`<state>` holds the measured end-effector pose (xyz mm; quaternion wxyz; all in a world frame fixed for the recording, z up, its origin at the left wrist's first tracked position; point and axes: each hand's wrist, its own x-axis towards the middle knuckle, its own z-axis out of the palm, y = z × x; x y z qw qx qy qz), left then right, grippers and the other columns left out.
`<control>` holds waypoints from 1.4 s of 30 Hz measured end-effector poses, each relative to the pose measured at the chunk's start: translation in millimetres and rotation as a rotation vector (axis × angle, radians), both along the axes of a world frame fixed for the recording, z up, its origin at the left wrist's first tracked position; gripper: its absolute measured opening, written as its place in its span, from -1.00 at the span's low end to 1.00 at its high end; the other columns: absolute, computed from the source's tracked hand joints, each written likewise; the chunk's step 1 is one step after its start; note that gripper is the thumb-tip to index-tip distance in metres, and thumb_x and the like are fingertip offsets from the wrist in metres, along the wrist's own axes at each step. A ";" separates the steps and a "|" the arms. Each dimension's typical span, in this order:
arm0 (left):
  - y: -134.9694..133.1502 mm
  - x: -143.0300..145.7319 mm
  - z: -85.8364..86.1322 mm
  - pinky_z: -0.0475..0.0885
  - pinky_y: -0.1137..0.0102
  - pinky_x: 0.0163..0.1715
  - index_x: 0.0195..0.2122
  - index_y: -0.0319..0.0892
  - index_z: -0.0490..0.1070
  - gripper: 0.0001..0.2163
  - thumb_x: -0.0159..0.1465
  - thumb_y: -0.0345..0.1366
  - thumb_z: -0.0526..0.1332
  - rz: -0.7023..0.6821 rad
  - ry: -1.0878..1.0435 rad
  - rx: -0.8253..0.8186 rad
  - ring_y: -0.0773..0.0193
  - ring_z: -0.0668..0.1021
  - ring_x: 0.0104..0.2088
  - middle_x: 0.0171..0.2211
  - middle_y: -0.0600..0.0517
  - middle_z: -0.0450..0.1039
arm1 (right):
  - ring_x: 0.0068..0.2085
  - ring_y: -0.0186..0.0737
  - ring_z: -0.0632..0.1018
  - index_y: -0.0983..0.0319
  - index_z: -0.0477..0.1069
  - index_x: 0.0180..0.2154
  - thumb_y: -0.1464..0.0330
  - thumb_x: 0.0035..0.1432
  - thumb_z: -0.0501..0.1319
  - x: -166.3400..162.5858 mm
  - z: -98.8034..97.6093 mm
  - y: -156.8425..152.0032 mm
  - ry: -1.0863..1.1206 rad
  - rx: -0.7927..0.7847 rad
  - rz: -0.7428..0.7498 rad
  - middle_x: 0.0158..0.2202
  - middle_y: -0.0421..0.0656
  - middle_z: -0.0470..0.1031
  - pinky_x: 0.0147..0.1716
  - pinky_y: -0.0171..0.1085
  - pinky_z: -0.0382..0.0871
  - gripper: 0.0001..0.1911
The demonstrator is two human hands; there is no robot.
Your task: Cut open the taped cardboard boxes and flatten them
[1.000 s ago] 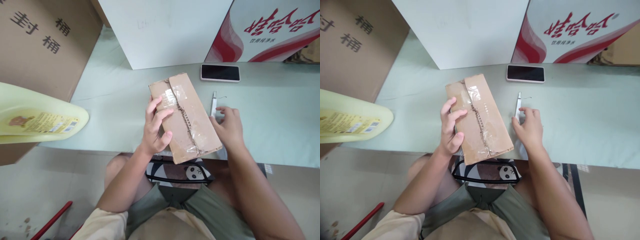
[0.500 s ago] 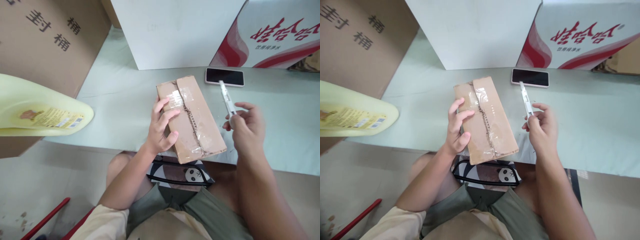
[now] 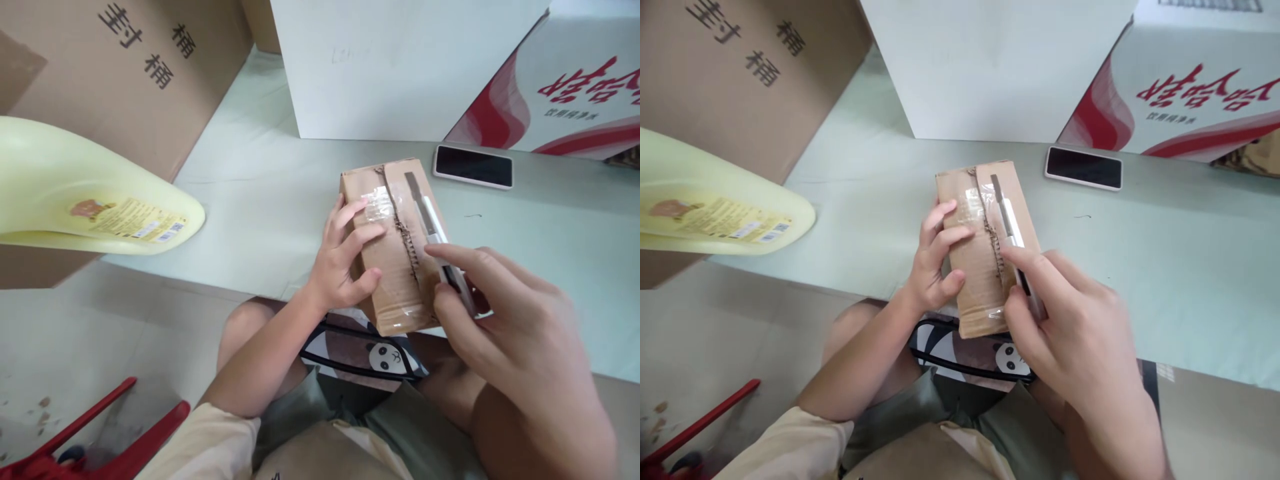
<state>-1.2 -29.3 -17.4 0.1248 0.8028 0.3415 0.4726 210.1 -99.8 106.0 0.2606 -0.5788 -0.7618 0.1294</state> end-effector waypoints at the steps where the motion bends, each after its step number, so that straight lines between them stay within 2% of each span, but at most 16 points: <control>1: 0.1 0.5 -0.1 0.22 -0.25 0.53 0.27 -0.01 0.32 -0.50 0.53 0.18 -0.06 0.001 -0.003 0.001 -0.15 0.41 0.43 0.38 -0.23 0.27 | -0.59 -0.37 0.32 0.09 0.54 0.07 0.38 0.35 0.17 0.5 -1.7 0.2 -0.001 0.006 0.010 -0.43 -0.28 0.40 -0.57 -0.27 0.27 -0.69; 4: 0.5 1.9 -0.9 0.22 -0.23 0.53 0.26 -0.01 0.32 -0.48 0.53 0.20 -0.09 0.024 0.017 -0.004 -0.12 0.41 0.43 0.38 -0.23 0.28 | -0.58 -0.39 0.35 0.09 0.51 0.13 0.37 0.39 0.18 0.6 -3.8 -3.6 -0.007 0.033 0.021 -0.38 -0.27 0.46 -0.55 -0.29 0.29 -0.67; 7: 1.3 2.5 -1.4 0.25 -0.21 0.51 0.27 -0.04 0.33 -0.47 0.53 0.19 -0.07 0.015 0.003 0.008 -0.14 0.41 0.43 0.38 -0.25 0.29 | -0.55 -0.39 0.36 0.10 0.49 0.09 0.38 0.40 0.20 -3.8 -2.7 -10.5 -0.069 0.090 0.008 -0.36 -0.26 0.48 -0.52 -0.30 0.29 -0.73; 11: 2.6 2.8 -0.9 0.23 -0.20 0.50 0.27 -0.07 0.33 -0.48 0.53 0.17 -0.03 -0.010 -0.030 0.040 -0.16 0.41 0.42 0.36 -0.26 0.31 | -0.54 -0.40 0.29 0.12 0.46 0.01 0.45 0.36 0.21 -13.2 -3.9 -15.5 -0.152 0.137 0.025 -0.39 -0.29 0.34 -0.54 -0.33 0.23 -0.77; 16: 2.9 3.8 -0.1 0.31 -0.19 0.46 0.26 -0.05 0.33 -0.49 0.53 0.18 -0.04 -0.009 -0.037 0.013 -0.17 0.42 0.42 0.38 -0.25 0.28 | -0.33 -0.32 0.38 0.14 0.44 -0.03 0.54 0.37 0.14 -24.1 -10.4 -13.8 -0.123 0.178 0.012 -0.20 -0.16 0.24 -0.43 -0.34 0.32 -0.75; 21: 2.7 5.3 -1.4 0.30 -0.20 0.47 0.26 -0.03 0.33 -0.46 0.53 0.23 -0.07 -0.001 -0.032 -0.001 -0.15 0.41 0.43 0.38 -0.24 0.29 | -0.30 -0.31 0.44 0.11 0.45 -0.05 0.58 0.34 0.23 -33.4 -6.1 -11.1 -0.015 0.245 0.027 -0.15 -0.15 0.36 -0.35 -0.29 0.42 -0.73; 24: 1.3 5.7 -2.5 0.32 -0.18 0.47 0.25 -0.01 0.34 -0.49 0.54 0.22 -0.07 0.008 -0.044 -0.019 -0.11 0.39 0.46 0.40 -0.23 0.27 | -0.23 -0.29 0.54 0.11 0.47 -0.01 0.61 0.31 0.30 -34.9 -5.0 -9.6 0.077 0.271 0.104 -0.14 -0.15 0.49 -0.25 -0.27 0.48 -0.67; 27: -0.2 6.3 -3.1 0.31 -0.15 0.49 0.25 0.04 0.34 -0.55 0.57 0.16 -0.05 0.020 -0.048 -0.019 -0.04 0.38 0.47 0.40 -0.17 0.29 | -0.21 -0.26 0.54 0.12 0.49 0.02 0.63 0.32 0.30 -33.5 -7.9 -8.1 0.116 0.266 0.226 0.00 -0.09 0.60 -0.20 -0.23 0.48 -0.65; 30: -1.5 6.6 -3.2 0.26 -0.13 0.53 0.26 0.03 0.35 -0.55 0.57 0.15 -0.05 0.019 -0.047 -0.038 -0.02 0.35 0.50 0.43 -0.15 0.27 | -0.16 -0.20 0.50 0.12 0.51 0.06 0.61 0.37 0.26 -32.2 -10.1 -6.0 0.087 0.240 0.309 0.12 -0.06 0.64 -0.12 -0.17 0.45 -0.66; 34: -4.1 6.4 -2.4 0.22 -0.13 0.57 0.26 0.02 0.36 -0.56 0.59 0.13 -0.05 0.035 -0.029 -0.079 -0.01 0.30 0.52 0.44 -0.15 0.24 | -0.14 -0.15 0.47 0.13 0.51 0.16 0.53 0.47 0.18 -33.4 -10.8 -2.5 -0.044 0.190 0.411 0.17 -0.15 0.67 -0.07 -0.15 0.41 -0.66; 37: -6.8 5.9 0.5 0.19 -0.12 0.58 0.26 0.05 0.37 -0.63 0.60 0.05 0.00 0.052 -0.024 -0.107 0.00 0.29 0.53 0.44 -0.13 0.25 | -0.17 -0.21 0.53 0.13 0.48 0.19 0.54 0.50 0.11 -34.3 -12.5 -1.7 -0.071 0.174 0.441 0.12 -0.15 0.68 -0.14 -0.18 0.39 -0.63; 42: -7.2 4.8 3.1 0.24 -0.10 0.55 0.23 -0.01 0.38 -0.62 0.60 0.04 -0.03 0.012 -0.037 -0.097 -0.01 0.33 0.51 0.46 -0.16 0.23 | 0.01 -0.20 0.63 0.13 0.40 0.22 0.56 0.46 0.19 -32.1 -13.7 -2.9 0.067 0.136 0.443 0.13 -0.09 0.64 -0.02 -0.23 0.47 -0.60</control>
